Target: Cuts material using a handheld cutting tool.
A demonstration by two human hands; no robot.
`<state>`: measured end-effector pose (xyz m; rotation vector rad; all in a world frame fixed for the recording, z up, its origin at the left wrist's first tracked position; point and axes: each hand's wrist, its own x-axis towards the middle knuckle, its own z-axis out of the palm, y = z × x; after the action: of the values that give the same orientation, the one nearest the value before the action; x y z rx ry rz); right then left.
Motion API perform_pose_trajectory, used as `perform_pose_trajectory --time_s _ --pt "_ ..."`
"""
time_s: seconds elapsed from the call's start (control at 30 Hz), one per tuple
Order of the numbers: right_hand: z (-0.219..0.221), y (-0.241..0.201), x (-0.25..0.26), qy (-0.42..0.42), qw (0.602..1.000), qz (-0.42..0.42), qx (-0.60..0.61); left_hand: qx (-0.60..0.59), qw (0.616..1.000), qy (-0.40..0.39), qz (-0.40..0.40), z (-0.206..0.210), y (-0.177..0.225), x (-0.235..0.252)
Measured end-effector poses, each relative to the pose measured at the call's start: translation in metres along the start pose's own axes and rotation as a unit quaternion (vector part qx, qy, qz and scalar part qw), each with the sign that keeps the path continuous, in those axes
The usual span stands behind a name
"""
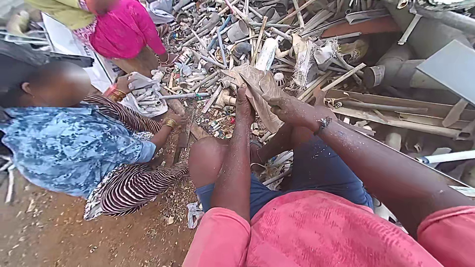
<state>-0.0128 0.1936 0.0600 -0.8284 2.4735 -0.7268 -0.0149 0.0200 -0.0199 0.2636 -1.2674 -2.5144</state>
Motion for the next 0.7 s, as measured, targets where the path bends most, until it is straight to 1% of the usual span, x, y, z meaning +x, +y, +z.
perform_pose_trajectory --time_s 0.07,0.13,0.17,0.27,0.33,0.4,0.43,0.47,0.53,0.57,0.6,0.63,0.7 --pt "-0.001 -0.004 -0.004 -0.016 1.000 -0.001 -0.003 -0.022 1.000 0.011 0.007 -0.003 0.007 0.000" --pt "-0.002 0.003 0.003 0.009 0.999 0.032 -0.019 -0.016 1.000 -0.009 0.004 -0.001 0.007 -0.004" --pt "-0.003 0.006 0.008 0.023 0.999 0.036 -0.008 0.007 1.000 -0.024 0.002 0.002 0.003 -0.005" --pt "0.003 0.004 0.012 0.022 0.997 -0.003 0.069 0.054 0.998 -0.027 -0.001 0.000 -0.007 -0.001" --pt "0.005 0.006 0.015 0.031 0.999 0.008 0.044 0.072 0.997 -0.020 0.019 0.000 -0.006 0.000" --pt "0.010 0.019 0.023 0.069 0.996 0.054 0.006 0.084 0.995 -0.027 0.045 0.000 -0.007 0.002" --pt "0.010 0.020 0.023 0.072 0.995 0.072 0.005 0.103 0.992 -0.039 0.054 0.001 -0.009 0.002" --pt "0.010 0.018 0.019 0.066 0.995 0.073 0.003 0.116 0.990 -0.040 0.064 0.002 -0.011 0.004" --pt "0.018 0.006 -0.003 0.042 0.998 0.044 -0.008 0.121 0.989 -0.025 0.077 -0.003 -0.013 0.005" --pt "0.024 0.001 -0.017 0.049 0.999 0.019 0.000 0.106 0.991 -0.012 0.079 -0.006 -0.011 0.006" --pt "0.025 -0.004 -0.025 0.060 0.998 0.011 -0.003 0.084 0.993 -0.002 0.083 -0.007 -0.008 0.010" --pt "0.025 -0.004 -0.024 0.069 0.997 0.021 -0.015 0.067 0.994 -0.004 0.085 -0.008 -0.006 0.012" --pt "0.020 0.005 0.000 0.053 0.996 0.066 -0.038 0.066 0.994 -0.025 0.078 -0.007 -0.008 0.012"
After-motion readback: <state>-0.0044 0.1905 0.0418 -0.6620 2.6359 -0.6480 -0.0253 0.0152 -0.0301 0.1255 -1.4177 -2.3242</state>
